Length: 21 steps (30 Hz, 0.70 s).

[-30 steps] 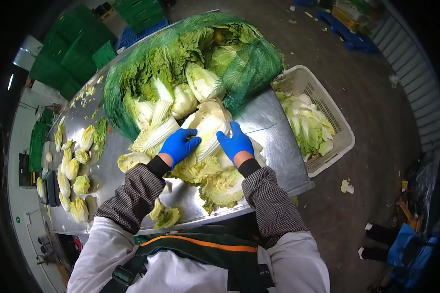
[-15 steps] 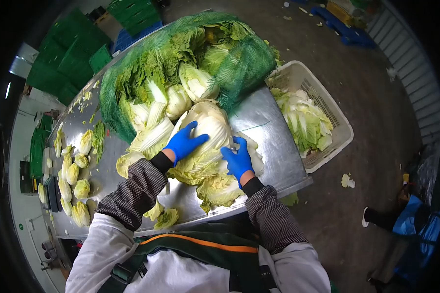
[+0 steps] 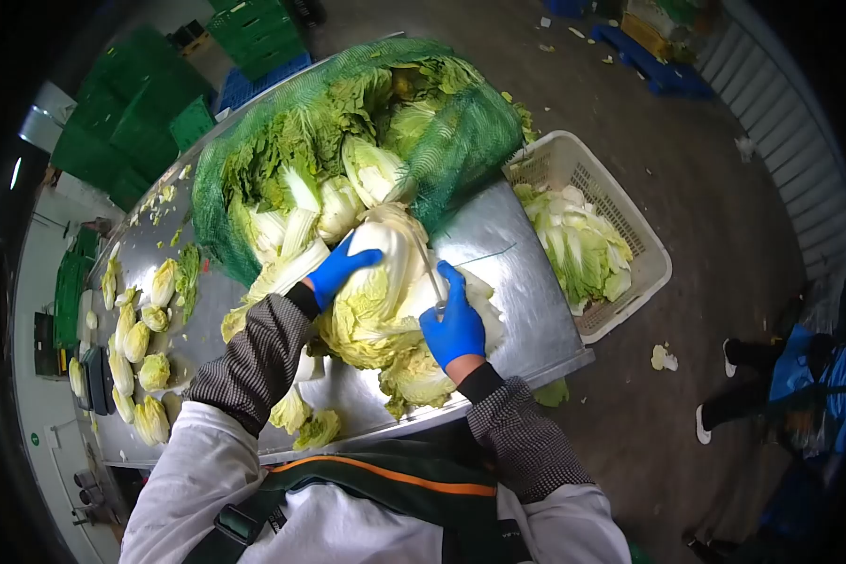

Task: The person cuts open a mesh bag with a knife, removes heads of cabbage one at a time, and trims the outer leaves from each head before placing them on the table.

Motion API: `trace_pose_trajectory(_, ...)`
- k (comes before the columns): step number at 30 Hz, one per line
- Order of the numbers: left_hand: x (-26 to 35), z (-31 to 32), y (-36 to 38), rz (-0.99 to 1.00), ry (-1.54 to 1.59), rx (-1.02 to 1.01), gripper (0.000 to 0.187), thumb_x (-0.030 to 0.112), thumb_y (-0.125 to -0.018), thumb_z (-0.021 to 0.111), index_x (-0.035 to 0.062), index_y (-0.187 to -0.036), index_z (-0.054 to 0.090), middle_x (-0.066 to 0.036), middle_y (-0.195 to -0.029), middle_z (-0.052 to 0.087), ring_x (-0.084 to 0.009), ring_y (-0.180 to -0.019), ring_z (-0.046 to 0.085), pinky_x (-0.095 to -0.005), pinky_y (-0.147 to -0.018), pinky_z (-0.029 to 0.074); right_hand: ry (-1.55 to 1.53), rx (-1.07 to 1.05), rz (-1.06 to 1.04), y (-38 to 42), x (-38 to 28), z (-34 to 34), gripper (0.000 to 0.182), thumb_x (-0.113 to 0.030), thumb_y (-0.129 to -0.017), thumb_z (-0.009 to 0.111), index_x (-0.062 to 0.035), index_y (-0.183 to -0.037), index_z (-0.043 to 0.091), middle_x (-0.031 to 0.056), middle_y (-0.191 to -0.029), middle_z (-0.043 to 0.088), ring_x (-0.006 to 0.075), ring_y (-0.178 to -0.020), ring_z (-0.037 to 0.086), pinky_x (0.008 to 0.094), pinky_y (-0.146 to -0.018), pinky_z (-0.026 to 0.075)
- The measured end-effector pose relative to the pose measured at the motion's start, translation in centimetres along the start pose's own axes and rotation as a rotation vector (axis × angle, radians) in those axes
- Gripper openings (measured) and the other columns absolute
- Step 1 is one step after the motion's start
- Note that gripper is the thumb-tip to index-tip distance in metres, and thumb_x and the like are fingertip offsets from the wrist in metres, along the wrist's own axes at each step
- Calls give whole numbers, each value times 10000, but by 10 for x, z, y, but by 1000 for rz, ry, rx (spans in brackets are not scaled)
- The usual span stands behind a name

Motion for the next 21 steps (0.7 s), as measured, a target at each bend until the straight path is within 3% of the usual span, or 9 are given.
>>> trace_pose_trajectory(3,22,-20,40,-266,830,18,575,390,-878,574,26,-1309,464,-167,-1191,598,-278,-1019,626,-405,-952,482,162,29,-33,-3,-8,-19,671,-74,-754,550,-237,-1382,379,90,-628,579,264,-592,600,364,-607,488)
trace_pose_trajectory(6,39,-33,69,-150,1054,-7,572,441,-914,492,35,-1317,469,-155,-1234,581,-267,-1114,581,-409,-998,443,373,-14,-101,-18,9,-23,596,-174,-788,614,-205,-1355,434,121,-725,605,277,-576,582,384,-602,490)
trace_pose_trajectory(9,33,-23,82,-37,1097,-63,573,428,-926,486,38,-1343,442,-151,-1277,554,-261,-1165,546,-411,-1021,419,298,-32,-325,-29,-28,-5,655,-409,-796,675,-107,-1333,454,192,-1012,632,324,-884,634,392,-774,499)
trace_pose_trajectory(10,34,-1,96,40,773,263,551,401,-942,473,49,-1363,420,-155,-1315,524,-271,-1181,532,-419,-1035,403,-77,-273,-9,-30,-70,0,788,-577,-764,673,-69,-1326,460,202,-1062,631,327,-973,623,374,-842,483)
trace_pose_trajectory(11,20,2,96,-66,1333,-66,522,354,-946,485,55,-1369,418,-141,-1323,520,-263,-1175,538,-410,-1042,395,-7,-303,-6,-32,-77,5,791,-578,-764,673,-71,-1331,458,208,-1067,630,321,-981,622,373,-848,480)
trace_pose_trajectory(14,37,19,104,-43,1114,-39,585,283,-923,540,63,-1422,326,-132,-1392,439,-248,-1224,487,-386,-1049,380,239,-389,-73,-29,-88,13,860,-585,-745,689,-51,-1361,416,223,-1123,612,314,-1008,620,369,-881,471)
trace_pose_trajectory(17,66,21,114,209,516,165,725,239,-887,610,79,-1468,207,-133,-1439,359,-248,-1269,427,-366,-1050,369,87,-294,-140,-25,-71,24,870,-516,-740,734,-17,-1365,390,195,-1163,595,276,-1039,607,355,-893,471)
trace_pose_trajectory(19,81,21,124,287,226,227,802,193,-876,624,79,-1490,121,-124,-1476,286,-243,-1314,365,-358,-1071,335,-344,-411,-45,-19,-77,26,823,-387,-747,777,-2,-1358,382,156,-1193,575,228,-1081,575,335,-920,462)
trace_pose_trajectory(21,77,19,128,248,420,147,821,205,-873,629,100,-1499,109,-122,-1486,274,-242,-1350,313,-363,-1101,282,-473,-447,40,-12,-83,27,786,-328,-754,787,-14,-1354,389,153,-1186,576,204,-1100,556,329,-933,456)
Point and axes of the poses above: each hand's wrist, its own y-axis away from the middle knuckle, its own z-axis out of the palm, x = y × z, the point moved 2 cm from there along -y, towards the middle knuckle
